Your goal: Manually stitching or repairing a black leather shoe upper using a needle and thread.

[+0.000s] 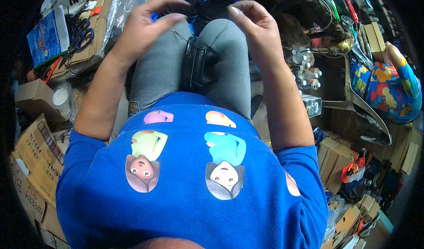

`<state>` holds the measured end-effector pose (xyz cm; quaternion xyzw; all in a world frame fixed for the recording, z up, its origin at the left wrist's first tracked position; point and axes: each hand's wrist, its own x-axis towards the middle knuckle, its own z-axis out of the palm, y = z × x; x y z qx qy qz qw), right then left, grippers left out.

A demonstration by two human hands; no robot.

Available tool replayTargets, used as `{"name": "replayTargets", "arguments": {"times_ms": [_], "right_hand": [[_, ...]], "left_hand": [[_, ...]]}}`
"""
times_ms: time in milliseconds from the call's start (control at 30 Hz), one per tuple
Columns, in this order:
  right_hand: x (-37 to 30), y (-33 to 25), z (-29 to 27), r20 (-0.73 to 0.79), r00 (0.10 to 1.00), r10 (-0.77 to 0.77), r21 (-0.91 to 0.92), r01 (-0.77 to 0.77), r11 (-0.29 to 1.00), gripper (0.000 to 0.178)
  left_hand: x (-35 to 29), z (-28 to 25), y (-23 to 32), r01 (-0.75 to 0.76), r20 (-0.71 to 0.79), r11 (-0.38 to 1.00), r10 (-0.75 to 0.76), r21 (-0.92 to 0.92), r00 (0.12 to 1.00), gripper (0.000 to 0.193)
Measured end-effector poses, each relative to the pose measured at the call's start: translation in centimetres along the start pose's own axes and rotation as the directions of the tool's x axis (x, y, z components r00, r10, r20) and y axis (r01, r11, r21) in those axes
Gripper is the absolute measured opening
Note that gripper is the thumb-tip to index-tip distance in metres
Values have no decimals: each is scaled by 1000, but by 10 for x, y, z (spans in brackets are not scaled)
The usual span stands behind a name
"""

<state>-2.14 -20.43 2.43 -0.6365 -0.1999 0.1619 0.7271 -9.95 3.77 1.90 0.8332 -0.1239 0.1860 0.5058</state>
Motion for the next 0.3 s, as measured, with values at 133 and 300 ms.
{"name": "replayTargets", "arguments": {"times_ms": [133, 300], "right_hand": [[9, -5, 16, 57, 996, -75, -48, 78, 996, 20], [5, -5, 13, -193, 975, -113, -185, 77, 980, 27]], "left_hand": [[22, 40, 23, 236, 207, 935, -184, -265, 961, 32], [39, 47, 5, 375, 286, 778, -259, -504, 923, 11]]}}
